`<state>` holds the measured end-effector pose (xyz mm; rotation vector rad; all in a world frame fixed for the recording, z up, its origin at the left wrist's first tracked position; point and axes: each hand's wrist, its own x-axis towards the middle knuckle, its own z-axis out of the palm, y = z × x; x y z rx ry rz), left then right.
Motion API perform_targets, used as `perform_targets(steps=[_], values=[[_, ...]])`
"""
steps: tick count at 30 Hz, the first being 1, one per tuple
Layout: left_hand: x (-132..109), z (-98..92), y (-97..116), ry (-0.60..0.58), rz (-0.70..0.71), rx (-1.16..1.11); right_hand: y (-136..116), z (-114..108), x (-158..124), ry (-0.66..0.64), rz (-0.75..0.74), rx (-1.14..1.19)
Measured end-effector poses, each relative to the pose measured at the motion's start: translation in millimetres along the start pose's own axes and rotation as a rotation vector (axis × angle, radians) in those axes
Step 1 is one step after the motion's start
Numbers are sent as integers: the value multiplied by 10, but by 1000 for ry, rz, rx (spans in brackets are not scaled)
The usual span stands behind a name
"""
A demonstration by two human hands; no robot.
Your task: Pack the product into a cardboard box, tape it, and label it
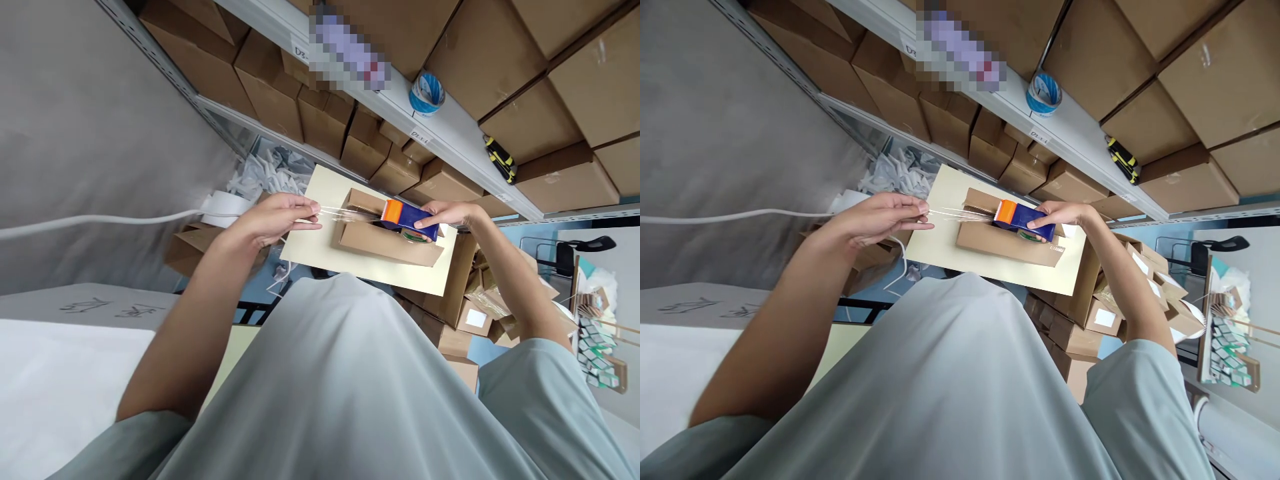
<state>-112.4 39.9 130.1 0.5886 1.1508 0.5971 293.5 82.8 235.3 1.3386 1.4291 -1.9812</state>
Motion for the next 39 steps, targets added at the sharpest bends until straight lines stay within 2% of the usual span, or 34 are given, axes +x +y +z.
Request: perform_targets(steps=[5,11,16,20,24,26,32,39], values=[[-11,-4,-15,-58,8,101,39,111,171,-40,0,19],[69,-59,-110,-34,69,130,128,120,217,12,3,38],[158,-44,-61,-5,55,171,137,108,238,46,8,64],[54,-83,51,-33,82,172,48,177,60,51,7,63],[-75,-135,136,-53,111,180,-86,233,-225,111,-36,41],[-88,-131,160,-49,123,179,-122,225,-277,142,-41,33],[11,-54,177,-29,77,165,-34,104,-64,166,-8,45],[22,-63,135,-37,58,171,49,26,100,21,-5,114]])
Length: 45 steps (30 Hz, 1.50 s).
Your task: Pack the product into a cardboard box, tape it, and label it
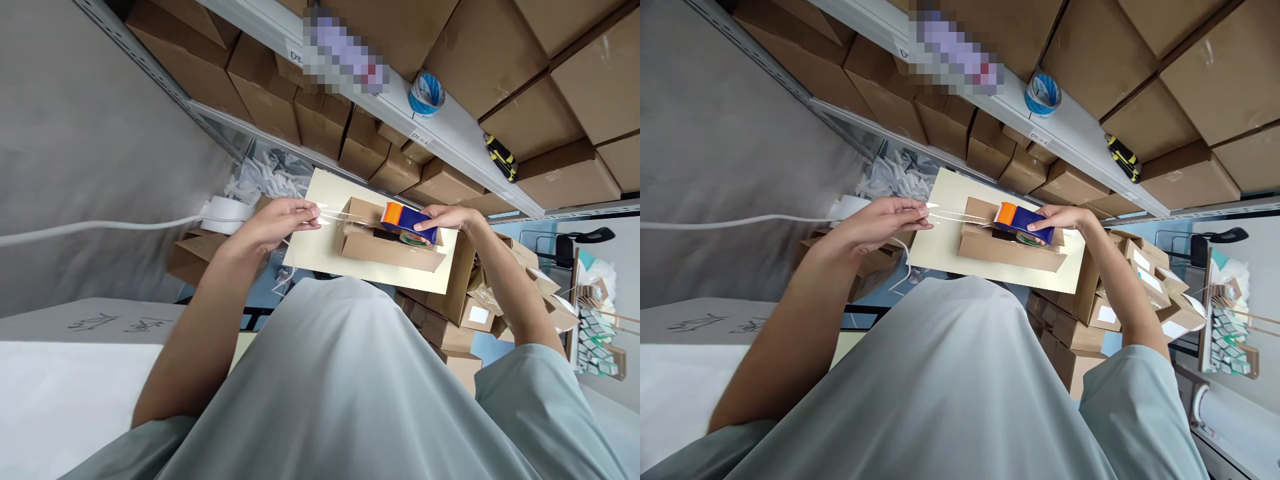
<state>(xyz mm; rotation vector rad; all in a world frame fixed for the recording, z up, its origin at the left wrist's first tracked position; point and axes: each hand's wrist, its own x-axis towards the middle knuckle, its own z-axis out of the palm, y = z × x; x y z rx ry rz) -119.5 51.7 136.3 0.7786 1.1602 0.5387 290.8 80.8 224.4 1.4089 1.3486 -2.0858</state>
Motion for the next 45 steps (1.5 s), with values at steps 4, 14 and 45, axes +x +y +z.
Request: perform_targets(steps=[4,14,45], values=[[-12,-17,-21,-7,-14,-7,38,-9,79,-69,1,25],[-45,33,-37,-34,-28,-64,37,-214,143,-4,161,111],[46,51,-243,-130,23,-217,-93,-30,97,10,89,-69]])
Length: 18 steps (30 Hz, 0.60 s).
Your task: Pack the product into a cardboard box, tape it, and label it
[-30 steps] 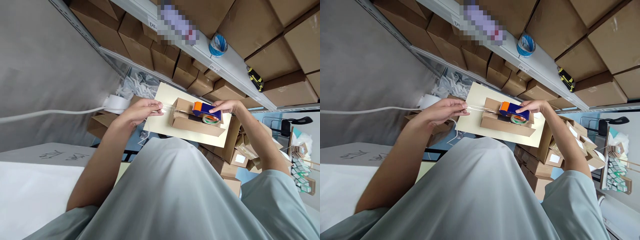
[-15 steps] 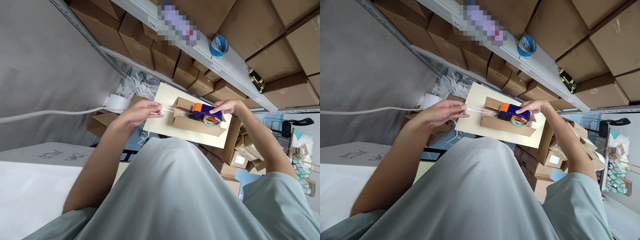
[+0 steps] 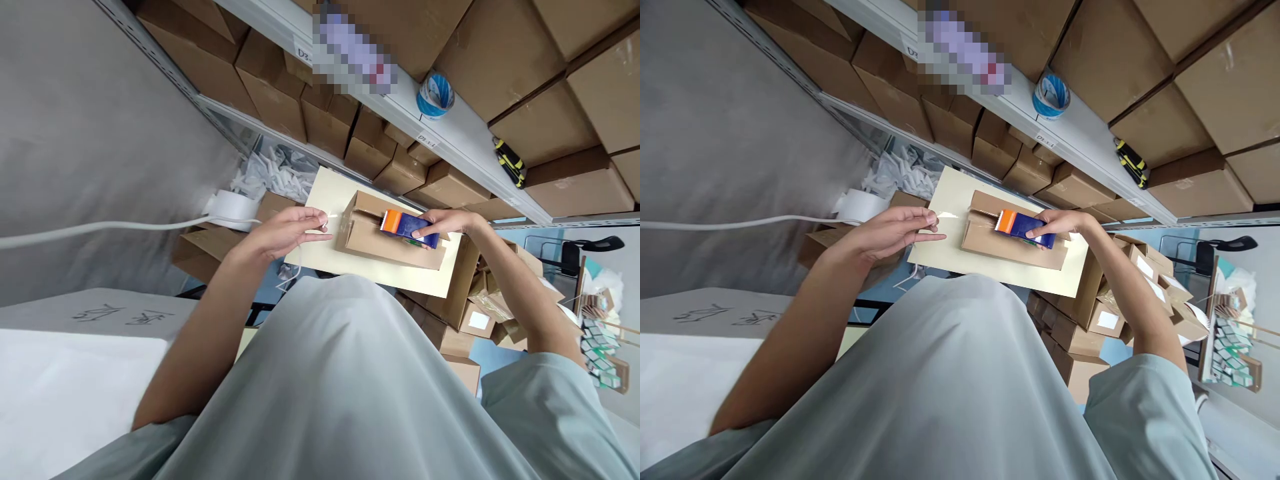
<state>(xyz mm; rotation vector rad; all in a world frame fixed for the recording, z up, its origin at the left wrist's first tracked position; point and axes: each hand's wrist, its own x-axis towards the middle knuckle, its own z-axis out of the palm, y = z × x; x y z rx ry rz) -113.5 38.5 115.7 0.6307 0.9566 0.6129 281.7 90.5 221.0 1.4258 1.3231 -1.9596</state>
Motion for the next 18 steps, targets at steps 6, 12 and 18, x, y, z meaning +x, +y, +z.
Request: perform_targets(steps=[6,12,18], values=[[-88,-18,30,-104,27,-112,77,-3,-252,-41,-89,18],[-10,-12,42,-164,32,-180,20,-108,-518,73,-87,26],[213,163,-168,-198,-44,-324,94,-215,-393,101,0,20]])
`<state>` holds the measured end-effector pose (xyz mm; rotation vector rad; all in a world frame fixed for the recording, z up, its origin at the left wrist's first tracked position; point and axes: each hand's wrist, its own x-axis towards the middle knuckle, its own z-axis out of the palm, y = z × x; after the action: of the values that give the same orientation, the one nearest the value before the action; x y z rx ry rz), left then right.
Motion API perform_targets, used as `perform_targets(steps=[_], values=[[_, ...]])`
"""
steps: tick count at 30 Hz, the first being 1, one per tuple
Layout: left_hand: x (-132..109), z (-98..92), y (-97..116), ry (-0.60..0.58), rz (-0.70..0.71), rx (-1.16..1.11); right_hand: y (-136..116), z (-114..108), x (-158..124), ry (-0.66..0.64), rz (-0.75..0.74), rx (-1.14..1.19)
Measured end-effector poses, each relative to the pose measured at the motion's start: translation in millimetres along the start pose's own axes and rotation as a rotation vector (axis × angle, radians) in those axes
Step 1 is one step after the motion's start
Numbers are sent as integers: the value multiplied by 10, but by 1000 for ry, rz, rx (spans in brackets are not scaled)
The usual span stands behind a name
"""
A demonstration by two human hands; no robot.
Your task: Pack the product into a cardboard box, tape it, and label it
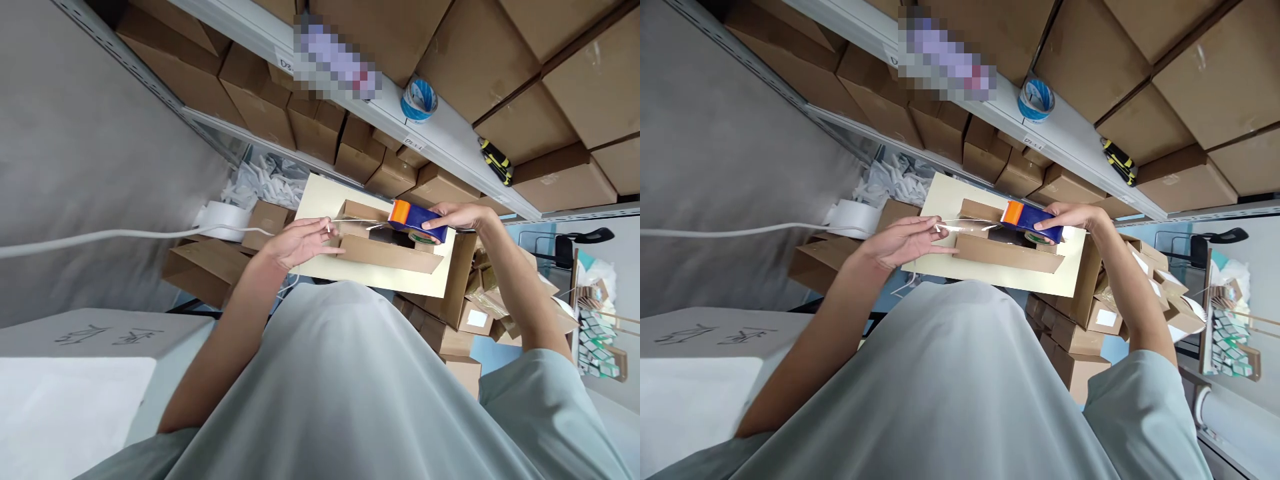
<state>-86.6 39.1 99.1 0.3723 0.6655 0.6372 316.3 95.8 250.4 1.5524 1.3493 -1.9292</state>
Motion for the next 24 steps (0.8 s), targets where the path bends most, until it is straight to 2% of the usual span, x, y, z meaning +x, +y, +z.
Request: perform_targets(steps=[6,15,19,24], values=[[141,-4,-176,98,53,-120,83,-52,48,22,4,54],[225,-114,-149,94,26,-106,117,104,293,-144,-23,79],[222,-189,-160,87,6,-81,153,175,325,-124,-40,73],[267,-336,-107,137,-15,79,245,237,360,-84,-60,81]])
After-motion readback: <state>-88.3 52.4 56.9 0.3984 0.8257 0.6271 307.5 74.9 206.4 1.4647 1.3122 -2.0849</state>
